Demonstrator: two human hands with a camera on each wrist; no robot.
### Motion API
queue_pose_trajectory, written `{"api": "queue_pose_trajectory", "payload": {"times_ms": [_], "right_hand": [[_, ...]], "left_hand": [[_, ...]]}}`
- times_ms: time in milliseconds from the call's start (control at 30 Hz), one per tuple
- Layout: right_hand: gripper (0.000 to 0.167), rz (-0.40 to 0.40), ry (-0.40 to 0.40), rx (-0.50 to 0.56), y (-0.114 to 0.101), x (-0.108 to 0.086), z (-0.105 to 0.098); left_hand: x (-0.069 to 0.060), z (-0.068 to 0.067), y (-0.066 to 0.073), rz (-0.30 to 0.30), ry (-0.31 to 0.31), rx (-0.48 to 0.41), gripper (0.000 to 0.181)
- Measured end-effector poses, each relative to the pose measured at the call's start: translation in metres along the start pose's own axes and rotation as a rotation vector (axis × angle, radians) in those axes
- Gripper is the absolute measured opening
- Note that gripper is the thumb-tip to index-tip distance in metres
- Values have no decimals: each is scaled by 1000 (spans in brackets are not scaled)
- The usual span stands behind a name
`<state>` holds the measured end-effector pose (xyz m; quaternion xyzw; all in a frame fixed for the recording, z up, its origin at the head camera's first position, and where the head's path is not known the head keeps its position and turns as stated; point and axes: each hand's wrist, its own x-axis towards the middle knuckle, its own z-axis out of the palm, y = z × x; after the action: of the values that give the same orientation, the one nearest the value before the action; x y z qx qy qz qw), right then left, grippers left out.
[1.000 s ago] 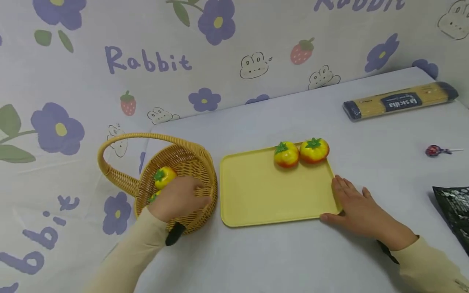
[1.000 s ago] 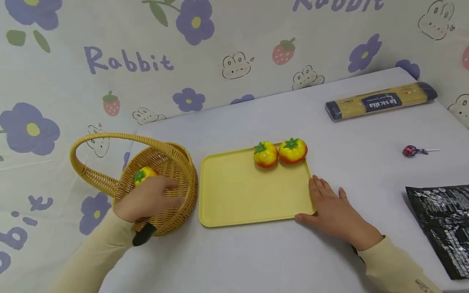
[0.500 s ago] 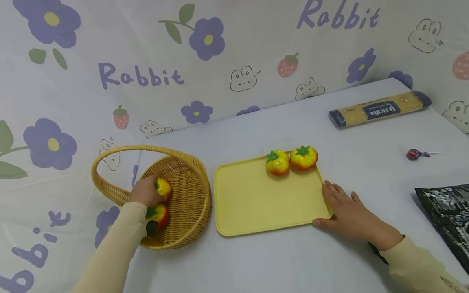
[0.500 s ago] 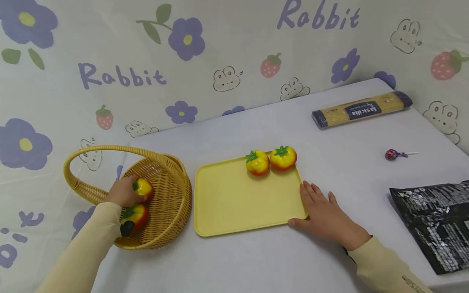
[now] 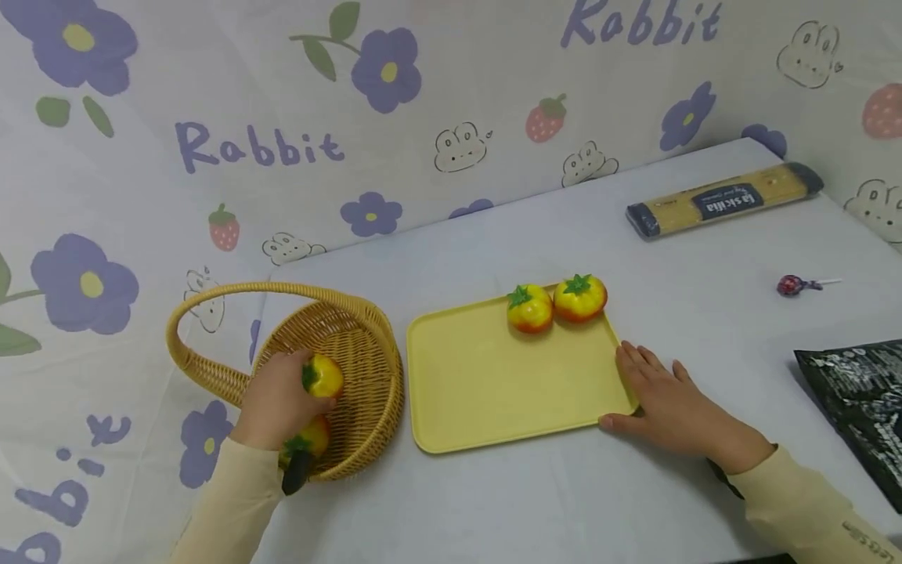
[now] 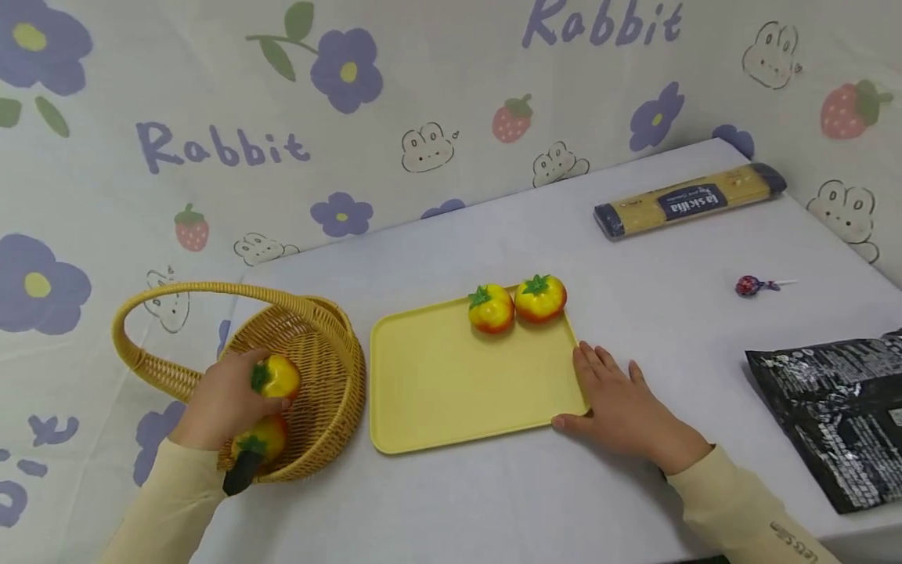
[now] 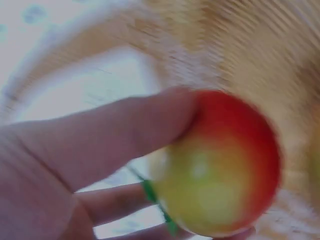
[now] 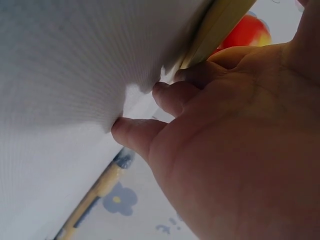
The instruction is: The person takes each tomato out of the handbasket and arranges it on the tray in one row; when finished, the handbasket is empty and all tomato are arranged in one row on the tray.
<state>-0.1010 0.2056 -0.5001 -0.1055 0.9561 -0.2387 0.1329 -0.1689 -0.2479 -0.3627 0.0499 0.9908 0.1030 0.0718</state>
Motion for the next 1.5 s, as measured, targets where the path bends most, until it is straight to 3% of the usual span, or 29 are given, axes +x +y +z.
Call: {"api": "queue_pose_trajectory", "payload": {"times_ms": [133,267,433,600,700,800,900,1000,1200,1333,1400,1500], "right_hand": [[112,-1,-2,13,2,-1,-4],[111,9,1,31,4,-4,-5],[109,-1,8,34,3,-4,-4],[107,4,32,27,4,0,-8],[106,1,54,22,5,2,-9],[104,-8,56,20,5,2,-5],[103,-11,54,17,5,0,-3],[103,-16,79,17,5,1,-6],[102,-8,61,12,1,3,-2],[105,11,39,11,3,1,-1],[106,19,27,8,3,0,-1],[108,16,16,-1,3,0,-2]], "left_hand": [[-25,-11,53,103,28,-18,71],[-24,0,100,189,4,-103,73],[6,29,139,245,-59,-177,72],[58,50,162,219,-100,-162,71],[83,64,168,187,-95,-179,70],[95,79,168,152,-101,-194,70],[103,92,168,140,-104,-205,70],[111,96,174,155,-87,-217,71],[108,101,166,141,-83,-221,87],[91,93,165,172,-80,-228,94],[71,84,162,204,-66,-212,86],[30,63,151,244,-38,-159,63]]}}
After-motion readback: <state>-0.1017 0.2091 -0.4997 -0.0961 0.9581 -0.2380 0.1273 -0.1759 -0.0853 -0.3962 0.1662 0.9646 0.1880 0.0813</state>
